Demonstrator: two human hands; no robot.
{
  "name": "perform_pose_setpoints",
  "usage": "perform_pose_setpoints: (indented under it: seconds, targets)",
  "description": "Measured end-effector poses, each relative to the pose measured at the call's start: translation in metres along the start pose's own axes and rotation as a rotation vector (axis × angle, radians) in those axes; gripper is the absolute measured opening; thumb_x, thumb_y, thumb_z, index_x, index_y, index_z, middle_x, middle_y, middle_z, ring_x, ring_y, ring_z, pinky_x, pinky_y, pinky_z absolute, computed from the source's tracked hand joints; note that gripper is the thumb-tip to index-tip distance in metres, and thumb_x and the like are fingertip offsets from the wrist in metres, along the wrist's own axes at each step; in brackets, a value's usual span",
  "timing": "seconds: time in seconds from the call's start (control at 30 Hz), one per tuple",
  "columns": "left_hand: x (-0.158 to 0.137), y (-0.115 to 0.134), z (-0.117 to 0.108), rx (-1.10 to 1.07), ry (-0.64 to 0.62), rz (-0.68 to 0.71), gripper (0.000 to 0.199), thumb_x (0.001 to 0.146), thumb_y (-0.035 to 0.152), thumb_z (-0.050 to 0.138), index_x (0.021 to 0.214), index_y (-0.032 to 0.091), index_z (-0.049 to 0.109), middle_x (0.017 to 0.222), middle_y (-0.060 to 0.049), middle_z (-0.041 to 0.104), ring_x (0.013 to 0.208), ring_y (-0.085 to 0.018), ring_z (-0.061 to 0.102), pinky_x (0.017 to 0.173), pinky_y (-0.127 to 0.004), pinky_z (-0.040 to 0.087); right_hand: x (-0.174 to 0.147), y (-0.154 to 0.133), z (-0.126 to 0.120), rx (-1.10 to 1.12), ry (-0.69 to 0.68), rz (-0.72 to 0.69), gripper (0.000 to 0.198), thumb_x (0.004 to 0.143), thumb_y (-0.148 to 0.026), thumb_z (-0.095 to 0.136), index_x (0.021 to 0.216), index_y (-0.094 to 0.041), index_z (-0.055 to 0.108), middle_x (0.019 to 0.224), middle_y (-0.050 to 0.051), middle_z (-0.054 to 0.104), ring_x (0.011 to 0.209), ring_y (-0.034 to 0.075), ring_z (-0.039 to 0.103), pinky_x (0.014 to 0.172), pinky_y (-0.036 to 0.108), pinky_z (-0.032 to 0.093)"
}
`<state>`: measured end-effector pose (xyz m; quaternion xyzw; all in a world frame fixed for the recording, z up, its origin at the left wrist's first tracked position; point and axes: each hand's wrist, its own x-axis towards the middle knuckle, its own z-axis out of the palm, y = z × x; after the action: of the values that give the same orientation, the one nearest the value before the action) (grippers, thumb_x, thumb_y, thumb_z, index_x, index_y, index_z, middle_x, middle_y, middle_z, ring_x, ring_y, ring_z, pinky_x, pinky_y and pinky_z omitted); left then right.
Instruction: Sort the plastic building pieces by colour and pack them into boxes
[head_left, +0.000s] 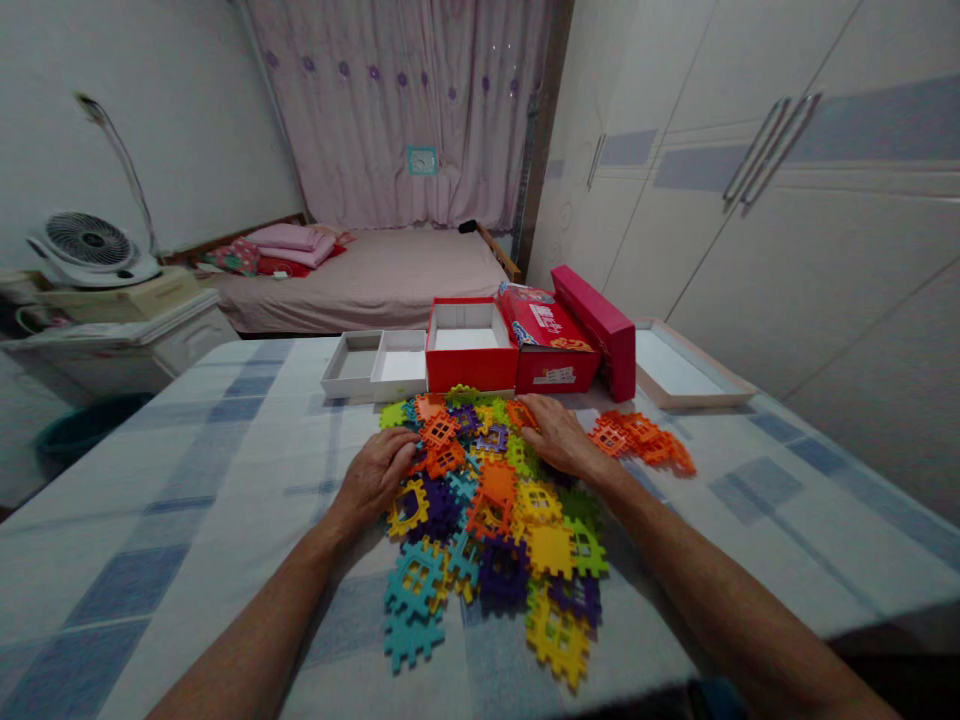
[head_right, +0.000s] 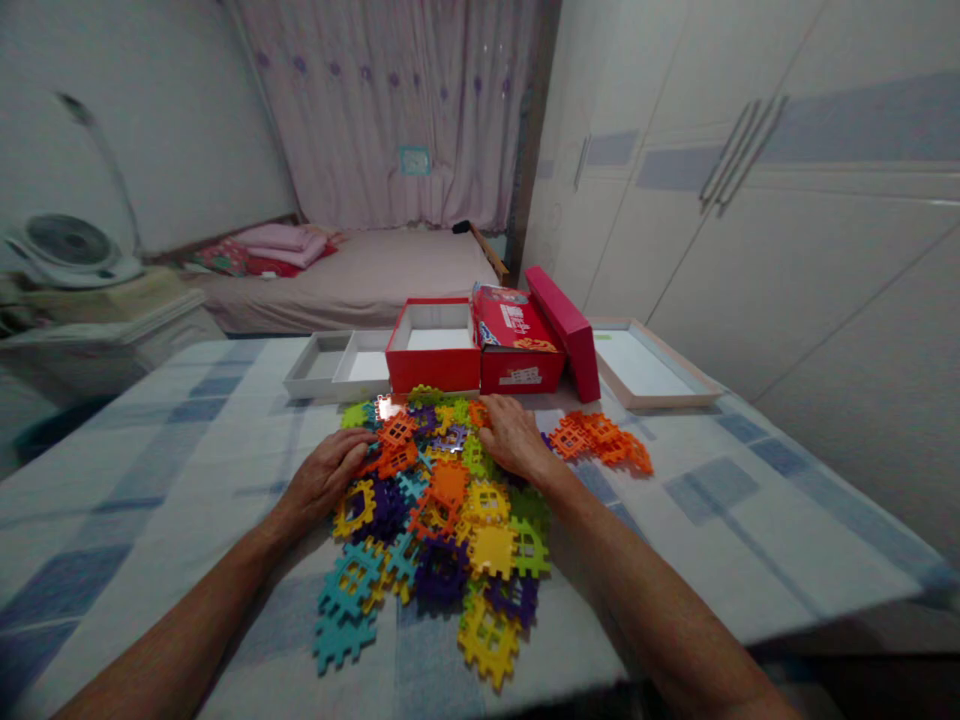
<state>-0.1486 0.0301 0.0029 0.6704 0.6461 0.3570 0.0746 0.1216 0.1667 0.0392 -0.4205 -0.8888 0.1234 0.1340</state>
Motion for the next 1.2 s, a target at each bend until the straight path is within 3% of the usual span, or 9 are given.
perform_pose_setpoints:
  seconds: [0.13, 0.3, 0.5, 0.73, 0.83, 0.93, 1.0, 1.1, 1.2]
  targets:
    - [0.000, 0.001, -0.001, 0.005, 0.001, 0.003, 0.042, 0.094, 0.043, 0.034, 0.104, 0.019, 0.067, 0.112, -0.009, 0.066, 0.109, -0.023, 0.058, 0.100, -0.041, 0.045, 0.007, 0.004, 0.008, -0.008, 0.001, 0.015, 0.045, 0.087, -0.025, 0.045, 0.130, -0.017, 0.052, 0.132, 0.011, 0.057, 0.119, 0.025, 0.052, 0.097, 0.035, 0.038]
    - [0.000, 0.002, -0.002, 0.002, -0.012, 0.007, 0.043, 0.095, 0.043, 0.033, 0.104, 0.017, 0.066, 0.113, -0.010, 0.065, 0.110, -0.023, 0.057, 0.101, -0.042, 0.044, 0.006, 0.008, 0.002, 0.000, 0.199, 0.110, 0.028, 0.089, -0.025, 0.039, 0.102, -0.017, 0.062, 0.098, 0.010, 0.069, 0.090, 0.021, 0.061, 0.079, 0.029, 0.040]
    - [-0.001, 0.003, -0.002, -0.008, -0.022, -0.003, 0.042, 0.095, 0.042, 0.033, 0.105, 0.016, 0.065, 0.113, -0.011, 0.064, 0.110, -0.022, 0.057, 0.100, -0.041, 0.044, -0.008, -0.002, -0.016, 0.234, 0.216, 0.012, 0.027, 0.088, -0.044, 0.049, 0.086, -0.019, 0.059, 0.078, 0.002, 0.064, 0.069, 0.015, 0.056, 0.064, 0.024, 0.035]
    - [0.000, 0.000, 0.000, 0.011, -0.012, 0.010, 0.042, 0.095, 0.043, 0.034, 0.105, 0.017, 0.066, 0.111, -0.010, 0.065, 0.109, -0.023, 0.057, 0.100, -0.042, 0.044, -0.007, 0.013, -0.013, 0.182, 0.399, 0.160, 0.037, 0.088, -0.050, 0.047, 0.070, -0.019, 0.054, 0.064, 0.000, 0.055, 0.060, 0.013, 0.047, 0.059, 0.025, 0.030]
    - [0.000, 0.001, 0.000, 0.004, -0.008, 0.013, 0.041, 0.095, 0.042, 0.035, 0.105, 0.017, 0.066, 0.112, -0.010, 0.064, 0.108, -0.022, 0.057, 0.099, -0.041, 0.045, -0.013, 0.012, -0.027, 0.380, 0.265, 0.089, 0.038, 0.090, -0.049, 0.043, 0.074, -0.018, 0.058, 0.066, -0.001, 0.056, 0.062, 0.013, 0.050, 0.061, 0.025, 0.035]
    - [0.000, 0.002, 0.000, 0.003, -0.011, 0.012, 0.040, 0.095, 0.041, 0.034, 0.105, 0.017, 0.065, 0.111, -0.010, 0.064, 0.107, -0.022, 0.057, 0.098, -0.040, 0.045, -0.023, 0.002, -0.040, 0.549, -0.122, -0.183, 0.031, 0.089, -0.046, 0.050, 0.094, -0.019, 0.064, 0.096, 0.002, 0.066, 0.086, 0.016, 0.060, 0.077, 0.028, 0.044]
    - [0.000, 0.002, -0.001, 0.006, -0.019, 0.011, 0.041, 0.096, 0.040, 0.034, 0.106, 0.015, 0.065, 0.111, -0.011, 0.064, 0.107, -0.022, 0.056, 0.098, -0.040, 0.045, -0.030, -0.007, -0.041, 0.561, -0.279, -0.335, 0.026, 0.088, -0.042, 0.054, 0.098, -0.021, 0.064, 0.118, 0.004, 0.062, 0.108, 0.019, 0.057, 0.093, 0.033, 0.042]
    - [0.000, 0.003, -0.001, 0.009, -0.025, 0.012, 0.041, 0.096, 0.041, 0.035, 0.105, 0.016, 0.065, 0.111, -0.011, 0.063, 0.107, -0.022, 0.056, 0.098, -0.040, 0.044, -0.034, -0.020, -0.034, 0.464, -0.290, -0.453, 0.017, 0.087, -0.035, 0.059, 0.092, -0.020, 0.064, 0.130, 0.007, 0.057, 0.124, 0.022, 0.046, 0.107, 0.041, 0.032]
    - [0.000, 0.004, -0.001, 0.011, -0.021, 0.005, 0.041, 0.095, 0.042, 0.034, 0.105, 0.017, 0.065, 0.111, -0.010, 0.064, 0.107, -0.022, 0.056, 0.098, -0.040, 0.045, -0.033, -0.028, -0.025, 0.376, -0.290, -0.499, 0.012, 0.086, -0.029, 0.059, 0.089, -0.018, 0.063, 0.125, 0.010, 0.058, 0.122, 0.022, 0.046, 0.106, 0.042, 0.033]
